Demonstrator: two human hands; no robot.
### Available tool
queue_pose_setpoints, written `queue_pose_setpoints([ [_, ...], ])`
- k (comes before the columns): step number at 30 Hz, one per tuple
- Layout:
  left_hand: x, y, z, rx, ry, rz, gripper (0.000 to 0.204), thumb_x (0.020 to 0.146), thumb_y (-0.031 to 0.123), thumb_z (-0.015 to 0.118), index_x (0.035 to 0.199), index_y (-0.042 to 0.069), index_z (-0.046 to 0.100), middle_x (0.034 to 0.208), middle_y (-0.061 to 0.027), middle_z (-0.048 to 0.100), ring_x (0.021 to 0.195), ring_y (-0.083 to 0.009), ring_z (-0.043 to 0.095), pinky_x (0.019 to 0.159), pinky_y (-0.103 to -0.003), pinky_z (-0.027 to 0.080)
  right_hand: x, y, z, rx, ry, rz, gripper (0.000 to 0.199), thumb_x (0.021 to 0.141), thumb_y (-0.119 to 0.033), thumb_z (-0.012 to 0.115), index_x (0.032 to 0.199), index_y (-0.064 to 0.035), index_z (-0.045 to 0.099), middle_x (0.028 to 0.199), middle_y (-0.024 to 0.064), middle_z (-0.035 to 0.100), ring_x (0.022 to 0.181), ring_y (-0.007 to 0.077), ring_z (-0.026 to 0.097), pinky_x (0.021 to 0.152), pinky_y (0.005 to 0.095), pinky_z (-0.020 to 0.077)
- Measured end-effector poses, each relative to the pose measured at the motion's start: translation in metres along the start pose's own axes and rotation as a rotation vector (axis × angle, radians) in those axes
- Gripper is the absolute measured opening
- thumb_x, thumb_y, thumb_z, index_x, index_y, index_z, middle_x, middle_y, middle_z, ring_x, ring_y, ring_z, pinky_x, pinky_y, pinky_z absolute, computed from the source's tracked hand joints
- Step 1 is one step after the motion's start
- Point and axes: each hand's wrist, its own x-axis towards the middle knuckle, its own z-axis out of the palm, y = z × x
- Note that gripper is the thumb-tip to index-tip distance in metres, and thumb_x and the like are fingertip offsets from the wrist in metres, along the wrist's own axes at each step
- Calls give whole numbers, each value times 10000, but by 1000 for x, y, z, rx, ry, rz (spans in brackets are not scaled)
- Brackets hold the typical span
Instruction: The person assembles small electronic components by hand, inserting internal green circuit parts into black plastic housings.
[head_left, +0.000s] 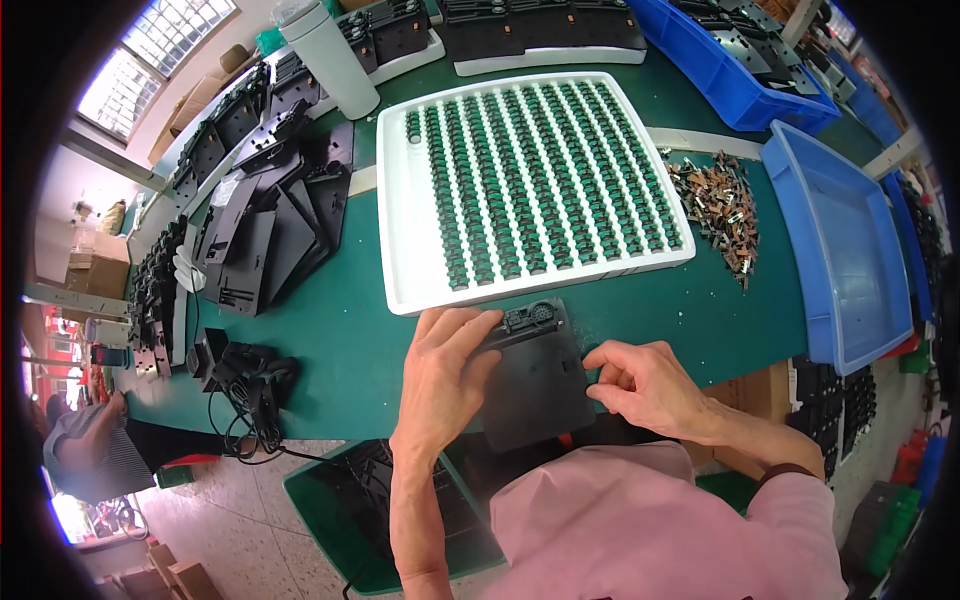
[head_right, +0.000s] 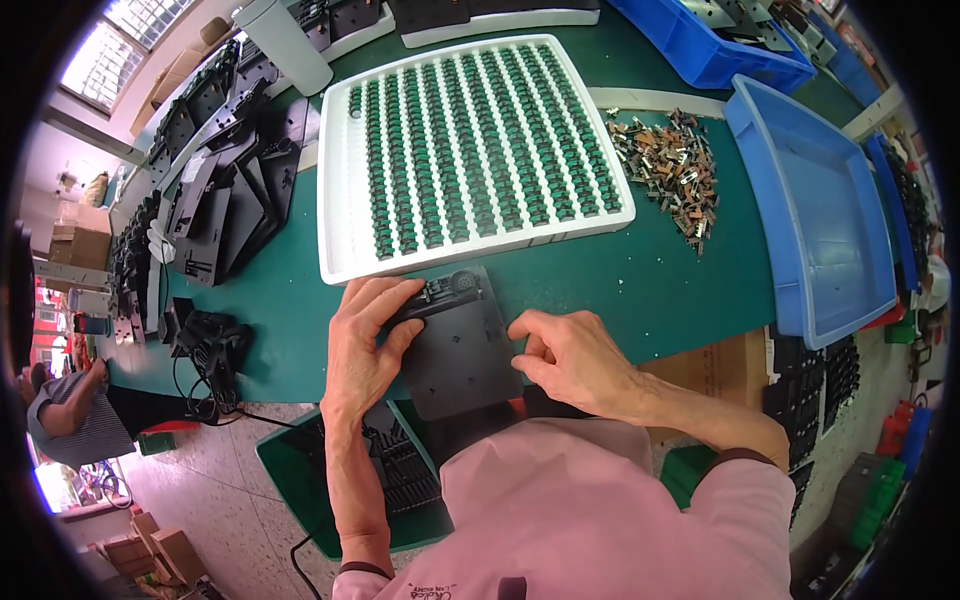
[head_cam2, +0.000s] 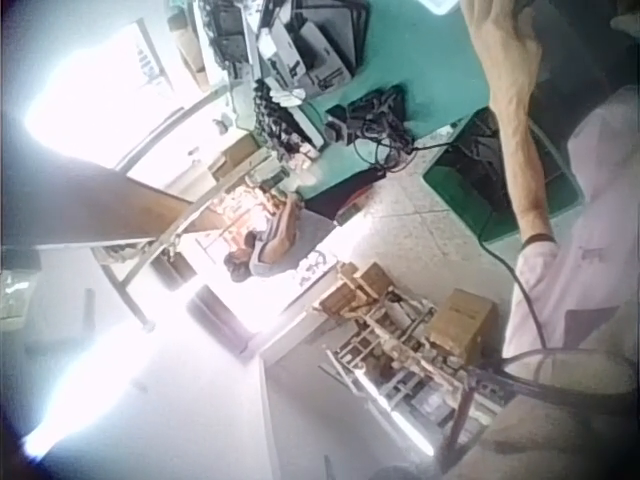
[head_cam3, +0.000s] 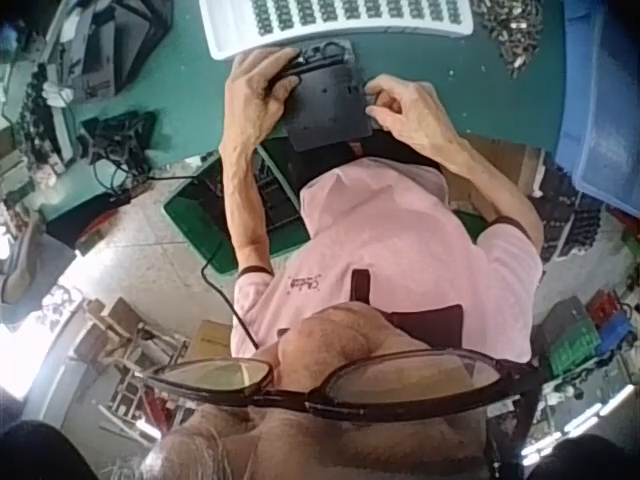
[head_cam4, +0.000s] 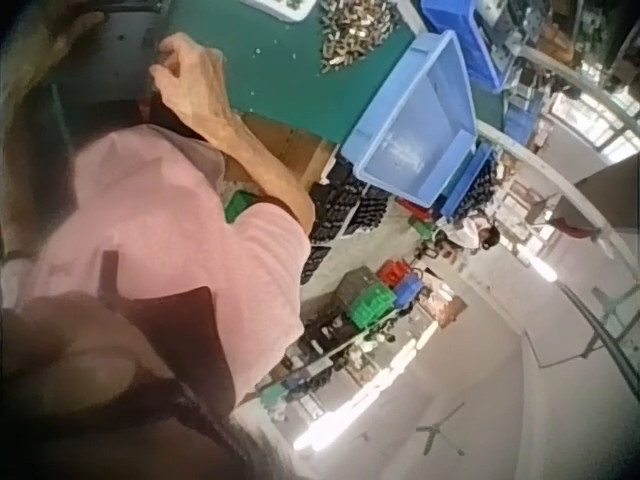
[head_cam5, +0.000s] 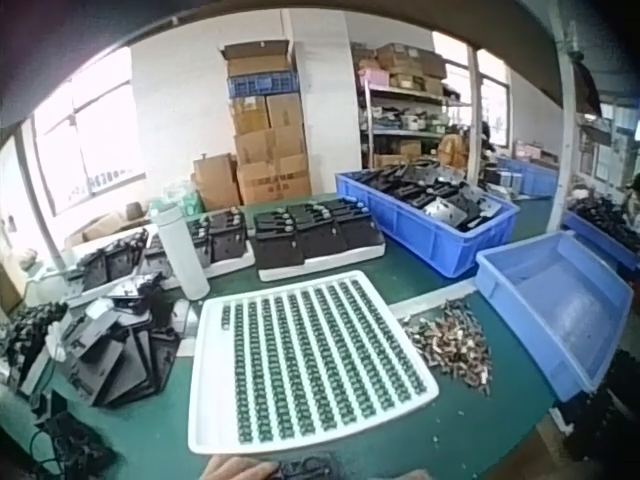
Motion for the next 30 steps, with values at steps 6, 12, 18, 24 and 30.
queue_pose_setpoints([
  [6, -6, -16, 16, 148, 210, 143, 369, 654, -42, 740, 1016, 1, 685, 1080, -108, 619, 1044, -302, 561, 871, -412, 467, 10, 0, -1, -25, -3, -39, 191, 851, -44, 669, 1002, 52, 603, 666, 76, 653, 539, 97, 603, 485, 251, 474],
  [12, -12, -17, 13, 210, 425, 193, 406, 603, -17, 782, 996, 40, 698, 1130, -99, 594, 1047, -327, 537, 866, -419, 456, 31, 10, -8, -141, 441, -191, 307, 845, -20, 678, 1124, -31, 551, 639, 88, 611, 523, 179, 590, 488, 320, 440],
  [18, -10, -27, 2, 446, 223, 76, 721, 657, 248, 838, 1319, 142, 574, 1402, -94, 480, 1327, -341, 405, 1108, -641, 176, 44, 22, -18, -233, 573, -290, 368, 837, 0, 686, 1169, -56, 538, 637, 78, 605, 516, 200, 593, 490, 327, 444],
  [24, -9, -30, 5, 394, 259, 118, 674, 636, 221, 845, 1258, 107, 613, 1291, -56, 549, 1267, -286, 461, 1122, -613, 171, 44, 22, -24, -276, 567, -341, 256, 839, -3, 690, 1068, -40, 582, 626, 87, 617, 522, 182, 613, 480, 304, 446],
  [30, -7, -28, 3, 418, 286, 195, 574, 674, 244, 814, 1195, 83, 632, 1169, -50, 587, 1132, -282, 532, 1089, -591, 239, 46, 24, -32, -302, 579, -343, 225, 855, -1, 681, 1047, -39, 571, 589, 81, 606, 491, 130, 579, 461, 278, 423],
])
